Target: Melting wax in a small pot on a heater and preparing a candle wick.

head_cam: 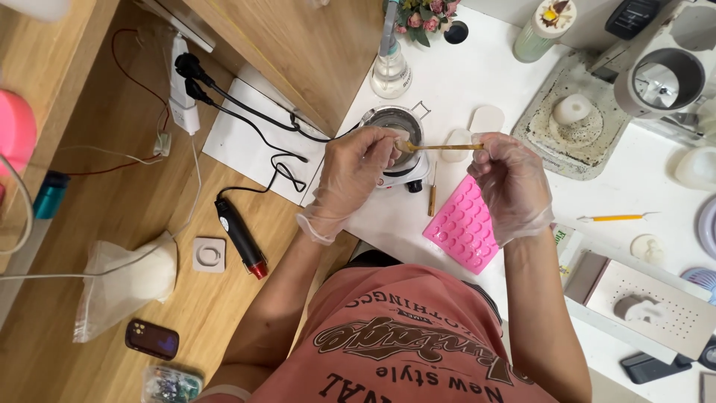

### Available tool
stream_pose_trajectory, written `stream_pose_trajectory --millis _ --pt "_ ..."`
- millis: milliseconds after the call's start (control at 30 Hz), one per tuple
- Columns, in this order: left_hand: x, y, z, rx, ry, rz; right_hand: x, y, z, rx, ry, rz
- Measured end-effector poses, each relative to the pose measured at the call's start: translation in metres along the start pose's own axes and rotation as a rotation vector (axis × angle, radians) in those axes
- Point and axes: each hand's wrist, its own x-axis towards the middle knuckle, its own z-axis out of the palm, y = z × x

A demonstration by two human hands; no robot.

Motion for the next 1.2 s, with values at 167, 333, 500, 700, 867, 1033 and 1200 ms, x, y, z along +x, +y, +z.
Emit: stream_pose_trajectory --millis 167,333,500,700,867,1033,1200 --pt "-0.001 -0.006 -0.003 0.009 -0.01 0.053 -0.003 0.005 0.008 -0.027 0.035 0.02" --pt "-0.006 -0.02 -0.006 0.157 0.068 0.286 0.002 0.014 0.005 -0.024 0.016 0.047" --pt "-0.007 -0.022 -0.003 -0.025 0.075 -0.02 0.004 0.02 0.005 -0.005 0.061 0.068" --pt "-0.002 -0.055 -0.002 -0.264 0.079 -0.179 0.018 0.038 -0.006 -0.065 0.152 -0.119" --pt "-0.003 -0.07 -0.023 -0.332 0.142 -0.125 0.042 0.06 -0.004 -0.634 0.165 -0.266" --pt "-0.038 -0.066 -0.048 -0.247 0.18 -0.264 0.071 0.081 -0.006 -0.795 0.174 -0.105" --pt "-0.098 -0.079 -0.073 -0.12 0.127 -0.572 0.068 0.08 0.01 -1.252 0.173 -0.185"
